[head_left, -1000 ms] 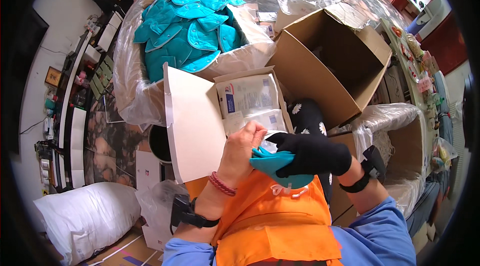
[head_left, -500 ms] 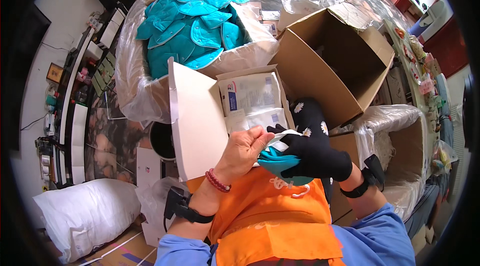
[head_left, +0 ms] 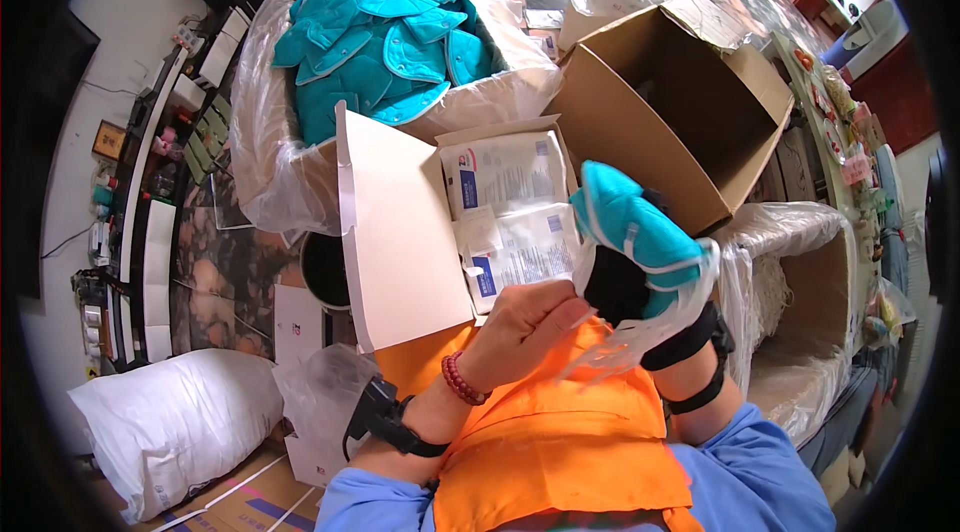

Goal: Packing teal face masks into a USPS Priority Mail box.

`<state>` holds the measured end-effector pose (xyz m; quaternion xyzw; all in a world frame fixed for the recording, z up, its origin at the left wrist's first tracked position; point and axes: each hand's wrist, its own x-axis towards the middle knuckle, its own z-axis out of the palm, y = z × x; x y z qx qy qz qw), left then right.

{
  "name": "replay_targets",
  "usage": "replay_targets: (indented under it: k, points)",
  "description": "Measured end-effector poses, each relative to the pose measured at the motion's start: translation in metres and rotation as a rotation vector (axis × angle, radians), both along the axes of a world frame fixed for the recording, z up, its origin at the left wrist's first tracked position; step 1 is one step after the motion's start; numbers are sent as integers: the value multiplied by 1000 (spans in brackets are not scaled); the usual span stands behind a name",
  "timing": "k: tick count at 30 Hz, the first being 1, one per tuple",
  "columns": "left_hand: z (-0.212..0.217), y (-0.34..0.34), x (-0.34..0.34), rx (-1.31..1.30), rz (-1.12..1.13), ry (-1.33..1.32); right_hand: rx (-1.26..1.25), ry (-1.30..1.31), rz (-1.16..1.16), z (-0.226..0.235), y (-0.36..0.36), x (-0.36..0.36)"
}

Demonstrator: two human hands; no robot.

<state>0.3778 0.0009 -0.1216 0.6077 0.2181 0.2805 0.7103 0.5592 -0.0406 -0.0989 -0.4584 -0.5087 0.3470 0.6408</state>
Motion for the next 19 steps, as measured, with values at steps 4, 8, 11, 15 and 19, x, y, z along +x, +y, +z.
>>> replay_targets:
  k: [4, 8, 11, 15, 19]
  points:
    - [0, -5, -20, 274, -48, 73, -465, 688, 226, 27, -23, 4]
    - [7, -15, -37, 239, -40, 110, -50, -105, 370, 29, -21, 19]
    - [7, -21, -32, 149, 18, 110, 56, -287, 421, 20, -11, 31]
    - [4, -18, -10, -115, -3, 69, -154, 28, 152, -5, -20, 24]
    - [0, -18, 3, -344, -101, 9, 71, -539, 153, 15, -6, 23]
